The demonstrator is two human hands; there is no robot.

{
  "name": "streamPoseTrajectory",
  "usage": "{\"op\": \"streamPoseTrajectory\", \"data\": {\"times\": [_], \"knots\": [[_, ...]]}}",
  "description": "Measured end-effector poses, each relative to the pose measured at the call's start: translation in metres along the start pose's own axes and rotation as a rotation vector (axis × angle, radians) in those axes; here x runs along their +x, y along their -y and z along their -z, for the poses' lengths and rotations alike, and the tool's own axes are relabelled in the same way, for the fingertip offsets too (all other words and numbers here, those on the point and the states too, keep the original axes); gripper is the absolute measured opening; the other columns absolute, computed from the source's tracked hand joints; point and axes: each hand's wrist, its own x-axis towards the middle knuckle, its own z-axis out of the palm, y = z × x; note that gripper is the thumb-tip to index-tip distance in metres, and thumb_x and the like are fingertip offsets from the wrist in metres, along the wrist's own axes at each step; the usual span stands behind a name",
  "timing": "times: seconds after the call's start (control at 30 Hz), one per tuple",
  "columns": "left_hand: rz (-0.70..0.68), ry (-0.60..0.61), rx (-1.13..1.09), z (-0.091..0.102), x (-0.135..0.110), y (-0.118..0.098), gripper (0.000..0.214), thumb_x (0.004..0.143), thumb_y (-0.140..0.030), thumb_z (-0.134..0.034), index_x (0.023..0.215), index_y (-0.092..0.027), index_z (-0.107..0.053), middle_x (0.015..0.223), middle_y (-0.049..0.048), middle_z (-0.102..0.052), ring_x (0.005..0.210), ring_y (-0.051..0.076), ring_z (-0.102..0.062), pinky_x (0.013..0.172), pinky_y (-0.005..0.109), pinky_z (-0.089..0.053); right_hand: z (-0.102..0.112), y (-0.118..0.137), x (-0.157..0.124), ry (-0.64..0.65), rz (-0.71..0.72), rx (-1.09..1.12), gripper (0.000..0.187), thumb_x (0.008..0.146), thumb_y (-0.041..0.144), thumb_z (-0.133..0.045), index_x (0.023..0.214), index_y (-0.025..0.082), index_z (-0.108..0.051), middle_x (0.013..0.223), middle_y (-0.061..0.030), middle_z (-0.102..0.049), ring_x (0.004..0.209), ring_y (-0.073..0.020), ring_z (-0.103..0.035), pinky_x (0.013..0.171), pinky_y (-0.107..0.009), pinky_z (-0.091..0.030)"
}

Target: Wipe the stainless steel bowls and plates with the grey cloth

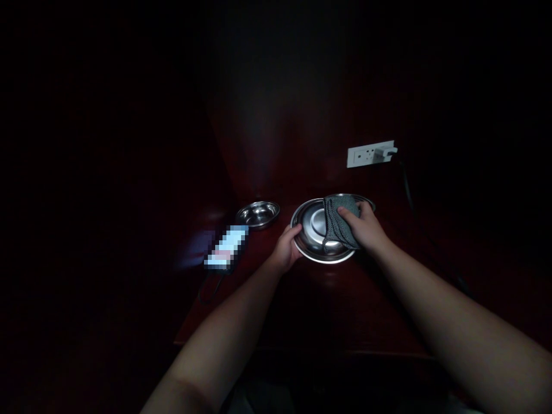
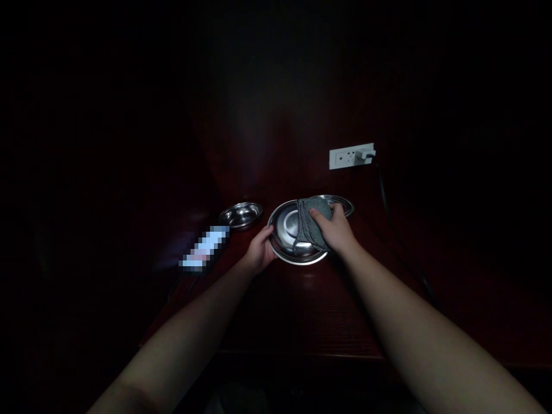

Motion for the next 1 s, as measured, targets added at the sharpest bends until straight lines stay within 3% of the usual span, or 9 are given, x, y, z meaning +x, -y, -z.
{"op": "streamPoseTrajectory", "data": {"times": [0.37, 0.77, 1.0], "knots": [[-0.010, -0.011, -0.006, -0.001, 0.001, 0.001, 0.030, 0.074, -0.025, -0.057, 0.101, -0.014, -0.056, 0.091, 0.0081, -0.067, 0.084, 0.020, -0.063, 0.082, 0.037, -0.048, 0.002, 0.010, -0.006, 0.040, -0.026, -0.035, 0.050, 0.062, 0.062, -0.058, 0.090, 0.023, -0.047, 0.086, -0.0039, -0.060, 0.080, -0.0236, -0.059, 0.073, -0.039, -0.045], [-0.043, -0.018, -0.036, -0.001, 0.000, 0.003, 0.032, 0.074, -0.025, -0.056, 0.104, -0.013, -0.055, 0.094, 0.0095, -0.066, 0.092, 0.023, -0.062, 0.084, 0.038, -0.047, 0.002, 0.007, -0.004, 0.065, 0.037, -0.053, 0.048, 0.064, 0.060, -0.058, 0.092, 0.022, -0.049, 0.086, -0.0040, -0.061, 0.079, -0.0226, -0.059, 0.071, -0.037, -0.045], [0.010, 0.089, -0.153, -0.004, -0.002, -0.005, 0.037, 0.079, -0.034, -0.048, 0.105, -0.009, -0.057, 0.099, 0.0123, -0.065, 0.098, 0.024, -0.060, 0.088, 0.037, -0.044, -0.002, -0.002, 0.002, 0.037, -0.034, 0.056, 0.046, 0.064, 0.058, -0.060, 0.091, 0.022, -0.050, 0.086, -0.0044, -0.063, 0.080, -0.0230, -0.060, 0.069, -0.035, -0.048]]}}
